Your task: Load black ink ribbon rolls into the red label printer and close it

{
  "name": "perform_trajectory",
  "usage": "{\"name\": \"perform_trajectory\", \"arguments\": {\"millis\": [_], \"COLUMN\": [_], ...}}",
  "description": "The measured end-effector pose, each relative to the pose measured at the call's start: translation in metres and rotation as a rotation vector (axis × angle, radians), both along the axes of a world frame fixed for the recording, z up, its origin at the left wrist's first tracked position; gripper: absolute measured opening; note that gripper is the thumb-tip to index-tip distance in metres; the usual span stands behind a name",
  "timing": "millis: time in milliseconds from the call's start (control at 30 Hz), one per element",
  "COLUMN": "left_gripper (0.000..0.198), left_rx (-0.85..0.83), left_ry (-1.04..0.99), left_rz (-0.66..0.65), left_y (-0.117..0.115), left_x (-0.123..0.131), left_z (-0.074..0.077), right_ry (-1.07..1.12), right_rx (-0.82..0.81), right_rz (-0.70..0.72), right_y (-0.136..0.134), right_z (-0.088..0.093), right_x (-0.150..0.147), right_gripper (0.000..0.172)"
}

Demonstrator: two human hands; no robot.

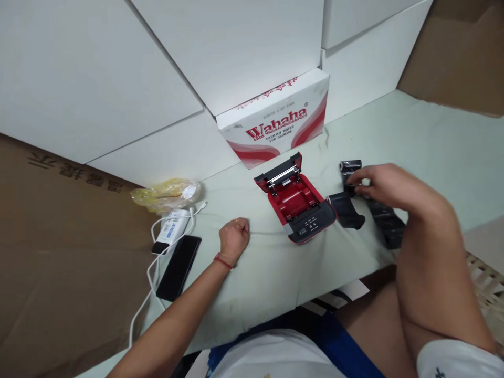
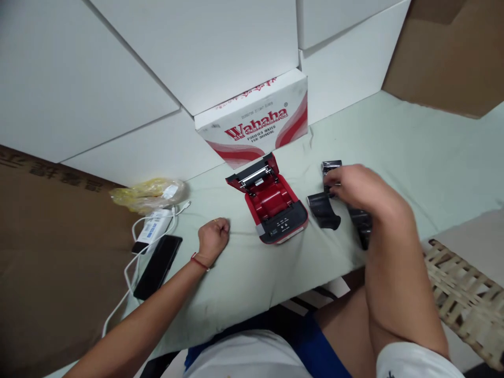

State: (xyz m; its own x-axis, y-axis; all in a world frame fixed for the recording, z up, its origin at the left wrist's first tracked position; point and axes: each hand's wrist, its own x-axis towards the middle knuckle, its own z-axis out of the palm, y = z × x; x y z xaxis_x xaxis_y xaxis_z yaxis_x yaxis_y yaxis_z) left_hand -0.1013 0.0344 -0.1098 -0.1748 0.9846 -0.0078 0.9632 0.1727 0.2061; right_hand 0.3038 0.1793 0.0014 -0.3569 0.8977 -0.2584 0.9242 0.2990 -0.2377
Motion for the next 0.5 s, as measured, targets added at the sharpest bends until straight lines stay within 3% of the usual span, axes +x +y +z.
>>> {"name": "perform_trajectory", "arguments": {"millis": [100,167,367,500], "left_gripper": [0.020,0.020,0.020,0.021], "left_rx": [-0.002,-0.003,0.009,0.032], "left_ry": [-0.002,0.000,0.003,-0.016], "left_rz": [-0.011,-0.009,-0.012,-0.027], "left_y": [0.000,0.000,0.000,0.001], "left_x": [0.000,0.000,-0.001,-0.002], "left_z": [-0.001,-0.001,0.000,-0.001], "right_ry": [-0.029,-0.082,-0.136,-0.142], "right_rx": [-0.025,-0.054,-0.189,-0.244], "right_rz": [-0.207,-0.241,-0.102,-0.044], "right_y": [0.004,0.007,0.016,0.009], "right_z": [0.011,0.005,-0.037,-0.030], "right_x": [0.040,0.056,0.046,0.052], "right_gripper": [0.027,0.033,0.052,0.049]}}
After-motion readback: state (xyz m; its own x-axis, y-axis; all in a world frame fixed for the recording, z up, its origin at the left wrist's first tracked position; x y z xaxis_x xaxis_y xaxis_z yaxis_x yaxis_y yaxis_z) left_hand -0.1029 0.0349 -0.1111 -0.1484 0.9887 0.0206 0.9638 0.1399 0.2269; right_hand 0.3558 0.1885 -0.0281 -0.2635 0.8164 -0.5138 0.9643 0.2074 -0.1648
